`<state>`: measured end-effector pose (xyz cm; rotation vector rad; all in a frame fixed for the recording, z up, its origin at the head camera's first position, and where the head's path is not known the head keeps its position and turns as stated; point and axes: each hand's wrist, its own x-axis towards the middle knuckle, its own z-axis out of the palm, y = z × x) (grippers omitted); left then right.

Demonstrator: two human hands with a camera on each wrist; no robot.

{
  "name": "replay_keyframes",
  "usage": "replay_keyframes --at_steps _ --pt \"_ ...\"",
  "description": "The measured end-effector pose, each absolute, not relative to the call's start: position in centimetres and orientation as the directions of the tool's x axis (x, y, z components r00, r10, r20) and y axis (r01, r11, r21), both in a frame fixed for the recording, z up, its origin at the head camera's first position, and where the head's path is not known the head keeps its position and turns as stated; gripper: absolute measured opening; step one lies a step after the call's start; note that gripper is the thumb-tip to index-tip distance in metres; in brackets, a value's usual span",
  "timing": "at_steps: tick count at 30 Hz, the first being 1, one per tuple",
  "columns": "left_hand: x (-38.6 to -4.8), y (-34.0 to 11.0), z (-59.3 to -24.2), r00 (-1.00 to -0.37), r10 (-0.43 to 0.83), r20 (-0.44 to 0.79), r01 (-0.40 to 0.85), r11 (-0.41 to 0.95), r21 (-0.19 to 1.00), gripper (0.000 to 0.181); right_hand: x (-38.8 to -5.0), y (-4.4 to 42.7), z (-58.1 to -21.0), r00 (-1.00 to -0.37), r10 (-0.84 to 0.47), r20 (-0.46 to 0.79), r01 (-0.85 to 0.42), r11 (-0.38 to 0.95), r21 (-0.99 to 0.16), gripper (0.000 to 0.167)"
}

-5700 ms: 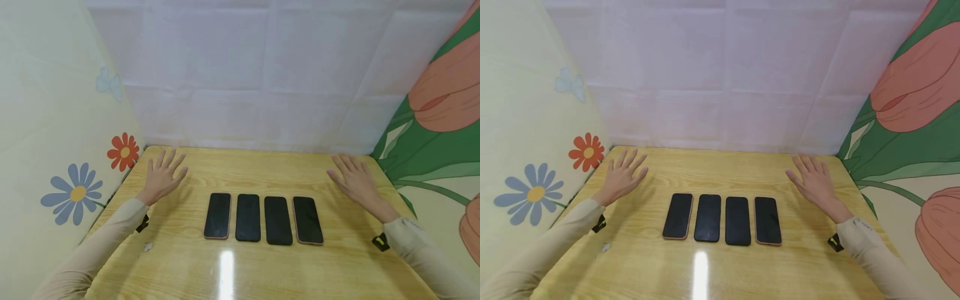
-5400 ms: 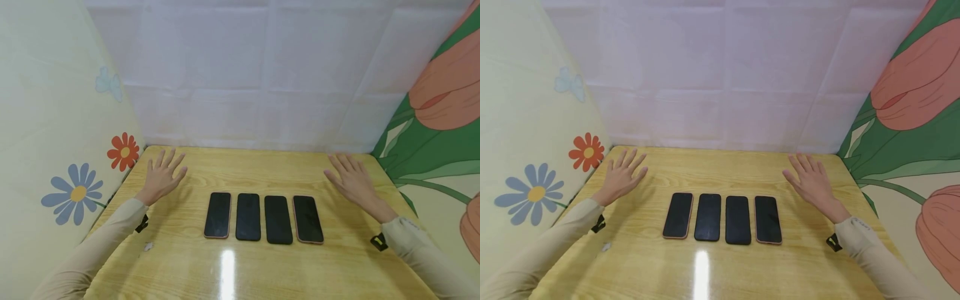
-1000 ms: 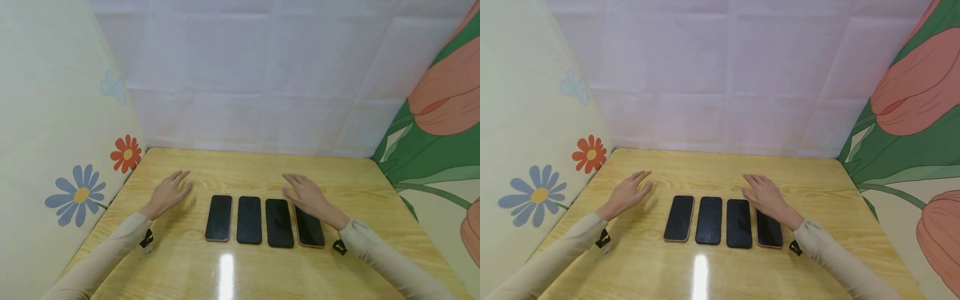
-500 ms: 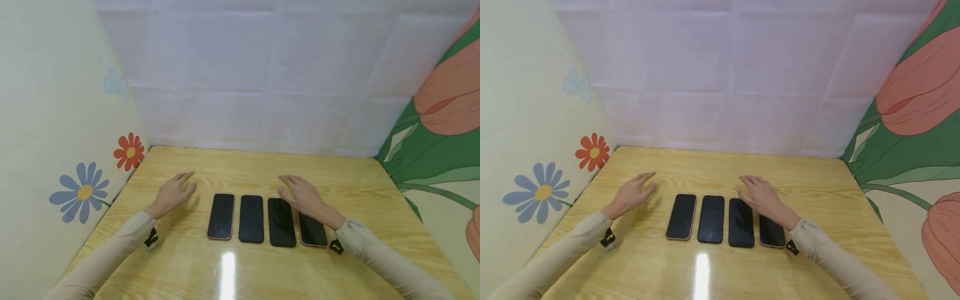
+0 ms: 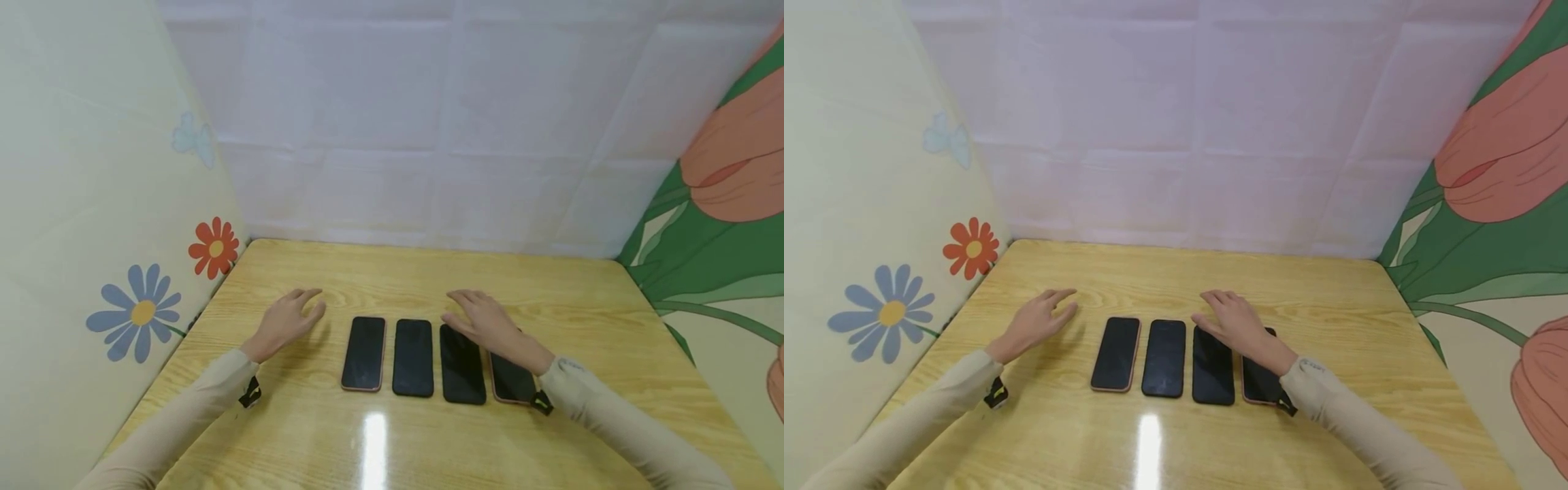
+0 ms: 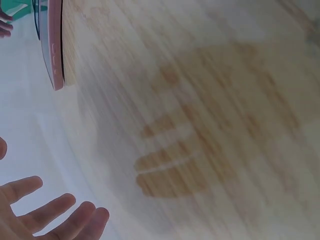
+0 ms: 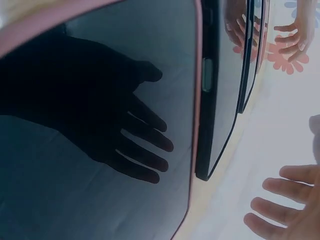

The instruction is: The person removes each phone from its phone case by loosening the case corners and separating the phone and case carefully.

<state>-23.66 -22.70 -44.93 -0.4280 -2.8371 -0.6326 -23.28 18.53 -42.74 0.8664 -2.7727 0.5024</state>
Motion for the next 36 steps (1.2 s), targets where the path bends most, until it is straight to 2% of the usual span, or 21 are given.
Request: replay_keyframes --at_steps 12,29,36 --pt "-23.4 -22.2 -45.3 -0.947 0.214 0.24 0.298 0.864 0.405 0.046 -23.3 17.3 -42.3 -0.8 -0.544 0.252 -0.596 0.77 -0.229 0.061" --pt "-23.2 -21.8 -45.3 -0.957 0.216 0.195 0.28 0.866 0.415 0.042 -23.4 15.3 -42.2 -0.761 -0.603 0.241 -0.648 0.725 -0.234 0.055" --pt "-23.1 -21.8 -45.6 -0.95 0.225 0.217 0.297 0.865 0.405 0.04 -23.5 14.1 -42.3 -0.757 -0.621 0.203 -0.653 0.724 -0.221 0.053"
